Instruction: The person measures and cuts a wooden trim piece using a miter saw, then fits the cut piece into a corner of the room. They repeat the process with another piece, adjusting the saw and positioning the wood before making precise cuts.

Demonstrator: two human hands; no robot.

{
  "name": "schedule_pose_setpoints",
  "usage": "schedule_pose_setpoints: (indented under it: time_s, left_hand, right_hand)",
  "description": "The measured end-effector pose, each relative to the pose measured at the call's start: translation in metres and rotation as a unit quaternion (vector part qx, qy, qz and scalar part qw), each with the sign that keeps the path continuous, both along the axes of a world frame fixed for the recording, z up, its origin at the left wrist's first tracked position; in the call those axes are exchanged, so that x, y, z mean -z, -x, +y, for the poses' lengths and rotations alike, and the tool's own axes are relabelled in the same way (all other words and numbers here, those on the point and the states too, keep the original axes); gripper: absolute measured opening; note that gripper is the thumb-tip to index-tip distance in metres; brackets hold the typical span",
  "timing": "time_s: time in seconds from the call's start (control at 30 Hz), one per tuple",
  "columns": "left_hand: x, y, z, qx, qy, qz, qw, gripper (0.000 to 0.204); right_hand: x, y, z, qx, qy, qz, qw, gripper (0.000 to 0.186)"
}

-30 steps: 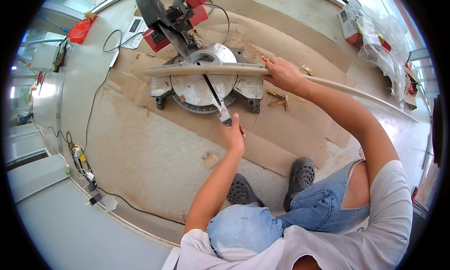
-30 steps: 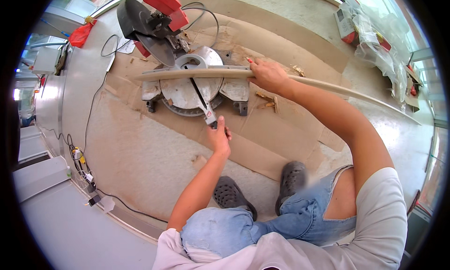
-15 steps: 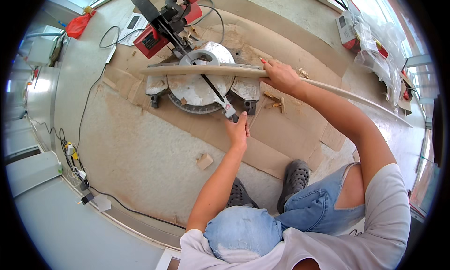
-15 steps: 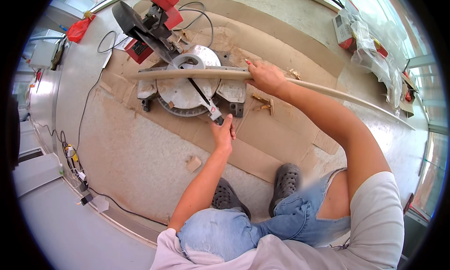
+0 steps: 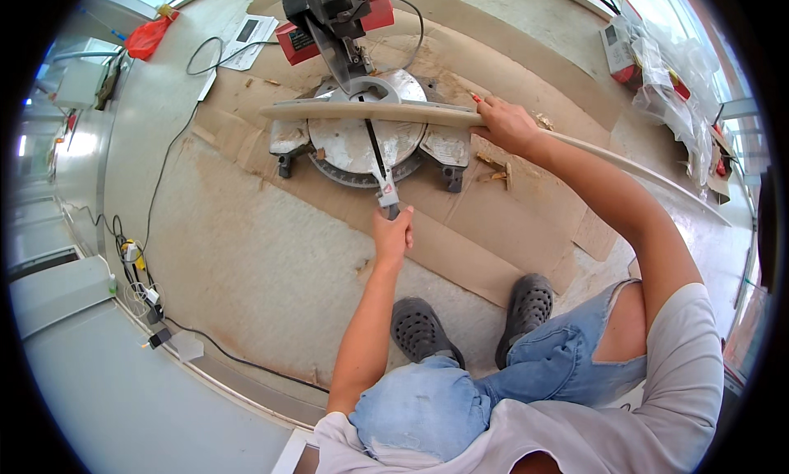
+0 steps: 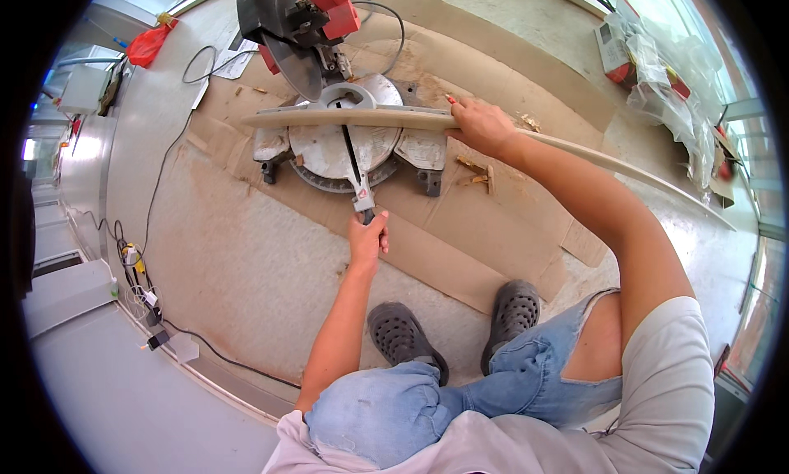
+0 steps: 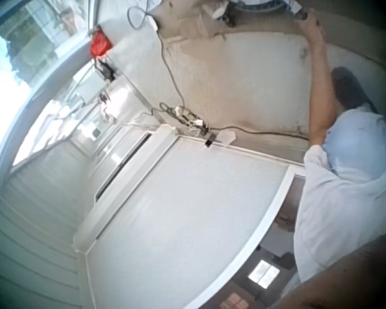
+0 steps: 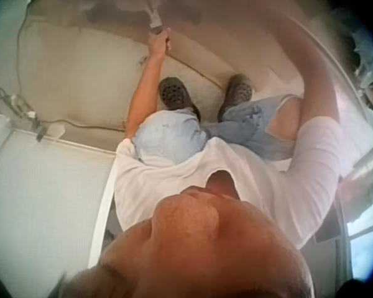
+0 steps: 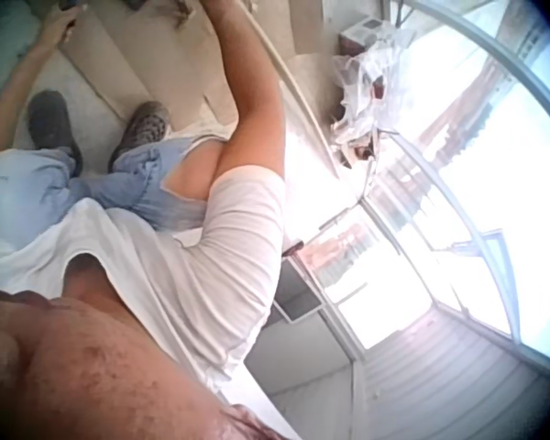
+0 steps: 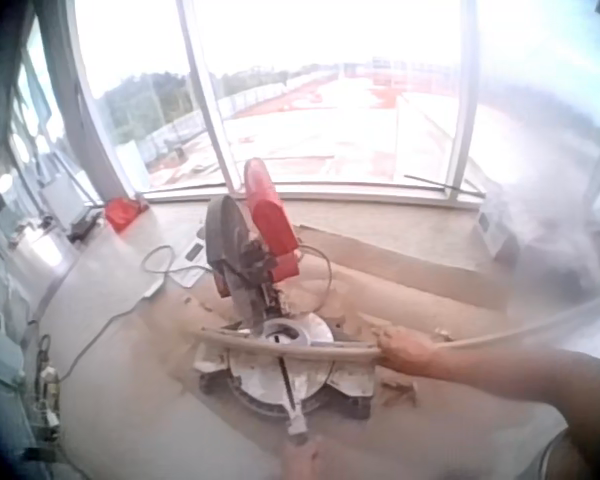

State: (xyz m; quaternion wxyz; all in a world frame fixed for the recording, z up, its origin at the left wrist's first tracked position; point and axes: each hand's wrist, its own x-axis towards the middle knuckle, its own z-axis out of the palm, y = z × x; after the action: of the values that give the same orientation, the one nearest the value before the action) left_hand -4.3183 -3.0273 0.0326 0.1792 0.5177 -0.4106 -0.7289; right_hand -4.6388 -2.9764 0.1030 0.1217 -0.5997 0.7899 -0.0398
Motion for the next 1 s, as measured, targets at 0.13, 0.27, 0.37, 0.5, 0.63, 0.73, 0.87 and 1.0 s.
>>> schedule_pose_setpoints:
  time_s: [0.13, 0.27, 0.37, 0.5, 0.63, 0.73, 0.87, 1.0]
  left_hand:
    - [-0.003, -0.012, -0.007, -0.019, 0.037, -0.051, 0.998, 0.028]
    - [0.010, -0.038, -0.058, 0.034, 0.465, -0.272, 0.842, 0.034]
    - [-0.022, -0.020, -0.116, 0.057, 0.737, -0.275, 0.615, 0.039]
    - [-0.017, -0.027, -0.153, 0.143, 0.758, -0.301, 0.560, 0.028]
    - [0.000, -0.055, -0.157, 0.124, 0.704, -0.339, 0.611, 0.014]
    - [-0.016, -0.068, -0.187, 0.118, 0.711, -0.331, 0.610, 0.015]
    - [-0.056, -0.035, -0.230, 0.124, 0.764, -0.275, 0.570, 0.033]
    - [-0.080, 0.008, -0.261, 0.204, 0.805, -0.216, 0.514, 0.040]
  right_hand:
    - [-0.001, 0.002, 0.002, 0.007, -0.001, 0.003, 1.000, 0.046]
    - [0.002, 0.003, 0.004, 0.012, 0.011, 0.002, 1.000, 0.044]
    - [0.004, 0.003, 0.003, 0.004, 0.006, 0.005, 1.000, 0.047]
    - [-0.001, -0.001, 0.000, 0.005, -0.007, 0.008, 1.000, 0.048]
    - [0.003, 0.002, 0.004, 0.010, 0.024, 0.014, 1.000, 0.046]
    - [0.004, 0.002, 0.002, 0.003, 0.024, 0.010, 1.000, 0.045]
    - [0.009, 0.000, 0.000, 0.025, 0.026, -0.002, 0.999, 0.044]
    - [0.007, -0.004, -0.003, 0.021, 0.047, -0.002, 0.999, 0.045]
